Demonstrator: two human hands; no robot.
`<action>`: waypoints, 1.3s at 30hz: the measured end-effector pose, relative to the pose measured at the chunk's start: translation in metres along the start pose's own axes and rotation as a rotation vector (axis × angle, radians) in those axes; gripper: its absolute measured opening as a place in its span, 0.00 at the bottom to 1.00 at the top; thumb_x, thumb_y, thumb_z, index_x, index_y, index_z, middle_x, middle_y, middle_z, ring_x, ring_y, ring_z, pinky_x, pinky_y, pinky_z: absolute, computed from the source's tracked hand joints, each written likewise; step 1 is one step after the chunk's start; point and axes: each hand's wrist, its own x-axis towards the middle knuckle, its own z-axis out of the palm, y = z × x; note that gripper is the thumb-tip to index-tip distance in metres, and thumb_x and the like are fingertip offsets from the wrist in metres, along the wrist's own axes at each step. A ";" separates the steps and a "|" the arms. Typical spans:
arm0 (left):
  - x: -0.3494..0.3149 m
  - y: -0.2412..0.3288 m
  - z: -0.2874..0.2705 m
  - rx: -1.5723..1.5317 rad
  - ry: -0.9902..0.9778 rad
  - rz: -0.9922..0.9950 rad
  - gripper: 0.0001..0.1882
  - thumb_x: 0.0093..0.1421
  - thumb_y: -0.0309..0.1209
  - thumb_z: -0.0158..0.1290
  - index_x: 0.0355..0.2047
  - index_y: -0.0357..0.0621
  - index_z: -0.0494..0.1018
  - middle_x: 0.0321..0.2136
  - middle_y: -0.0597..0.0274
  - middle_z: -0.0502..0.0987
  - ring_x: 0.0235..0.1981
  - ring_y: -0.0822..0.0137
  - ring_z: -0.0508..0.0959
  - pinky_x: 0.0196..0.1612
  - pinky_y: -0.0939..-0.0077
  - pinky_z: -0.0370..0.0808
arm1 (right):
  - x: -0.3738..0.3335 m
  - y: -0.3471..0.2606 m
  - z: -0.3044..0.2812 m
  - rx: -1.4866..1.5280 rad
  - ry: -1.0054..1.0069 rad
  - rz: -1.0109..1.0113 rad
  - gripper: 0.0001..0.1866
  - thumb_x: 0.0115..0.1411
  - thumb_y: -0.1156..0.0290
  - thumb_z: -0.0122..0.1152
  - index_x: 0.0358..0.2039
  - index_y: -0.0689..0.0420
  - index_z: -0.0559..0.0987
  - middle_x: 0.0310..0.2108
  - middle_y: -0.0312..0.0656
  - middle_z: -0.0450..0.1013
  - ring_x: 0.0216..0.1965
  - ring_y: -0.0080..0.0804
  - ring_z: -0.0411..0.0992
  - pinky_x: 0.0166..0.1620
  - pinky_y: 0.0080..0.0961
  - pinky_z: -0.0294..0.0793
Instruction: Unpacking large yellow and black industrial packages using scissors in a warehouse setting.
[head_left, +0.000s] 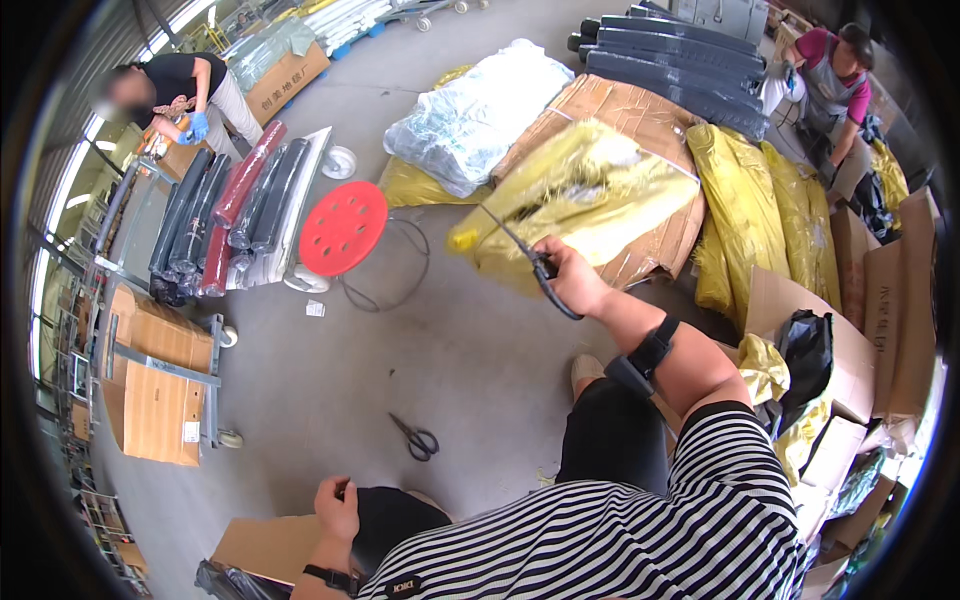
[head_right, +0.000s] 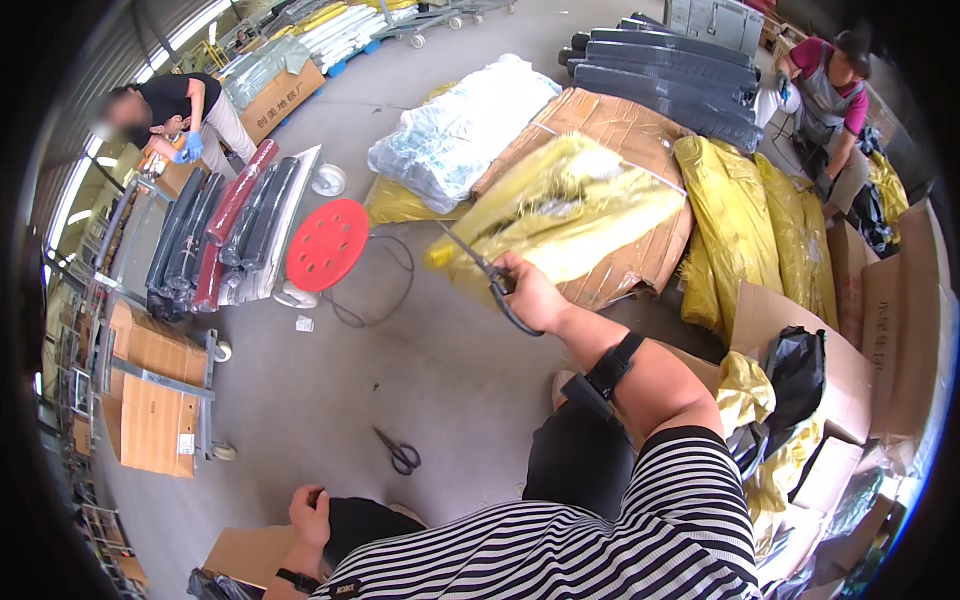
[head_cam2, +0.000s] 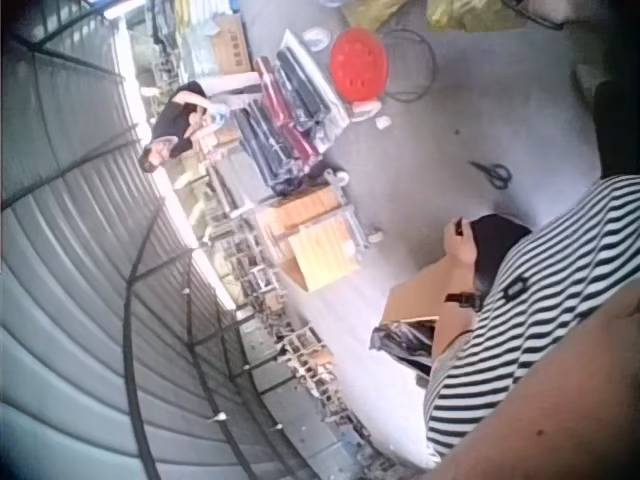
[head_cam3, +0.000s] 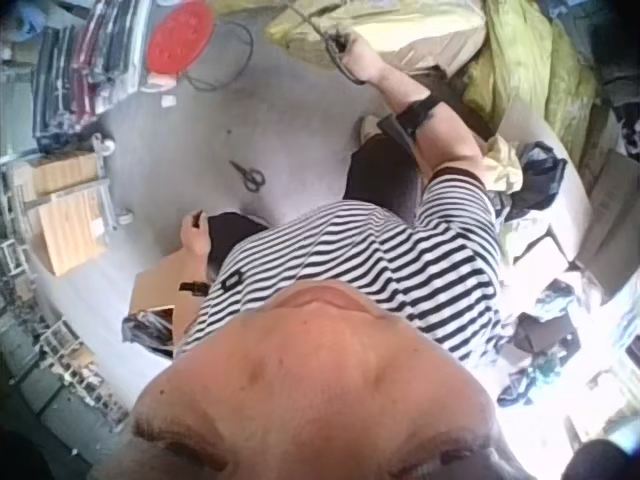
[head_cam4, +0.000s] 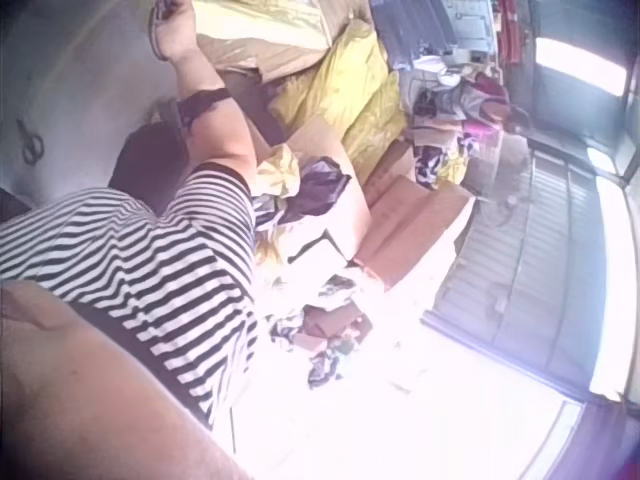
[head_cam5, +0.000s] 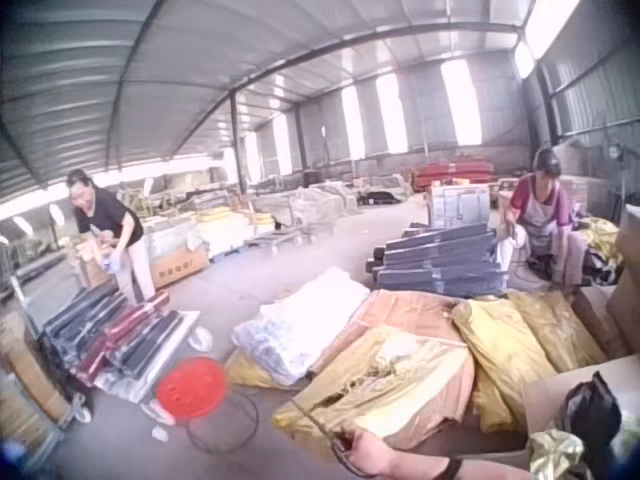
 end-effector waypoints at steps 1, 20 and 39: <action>-0.002 -0.001 0.003 -0.004 0.000 0.035 0.08 0.55 0.26 0.55 0.35 0.36 0.74 0.30 0.52 0.77 0.32 0.59 0.78 0.39 0.70 0.75 | -0.009 -0.015 0.006 -0.015 -0.002 -0.005 0.19 0.50 0.85 0.58 0.42 0.57 0.69 0.26 0.32 0.67 0.29 0.19 0.63 0.33 0.19 0.67; 0.072 0.139 0.032 0.056 -0.058 0.612 0.52 0.32 0.40 0.72 0.58 0.42 0.58 0.55 0.48 0.65 0.60 0.48 0.60 0.66 0.58 0.50 | -0.141 -0.237 0.062 0.596 0.133 -0.144 0.16 0.51 0.83 0.58 0.39 0.53 0.70 0.23 0.27 0.62 0.15 0.13 0.60 0.16 0.11 0.61; -0.021 0.157 -0.070 0.161 0.149 0.485 0.39 0.32 0.44 0.71 0.43 0.44 0.66 0.40 0.55 0.73 0.44 0.54 0.73 0.49 0.59 0.65 | -0.060 -0.226 0.069 0.762 0.257 -0.276 0.15 0.52 0.81 0.57 0.40 0.51 0.72 0.22 0.27 0.65 0.14 0.14 0.60 0.16 0.11 0.60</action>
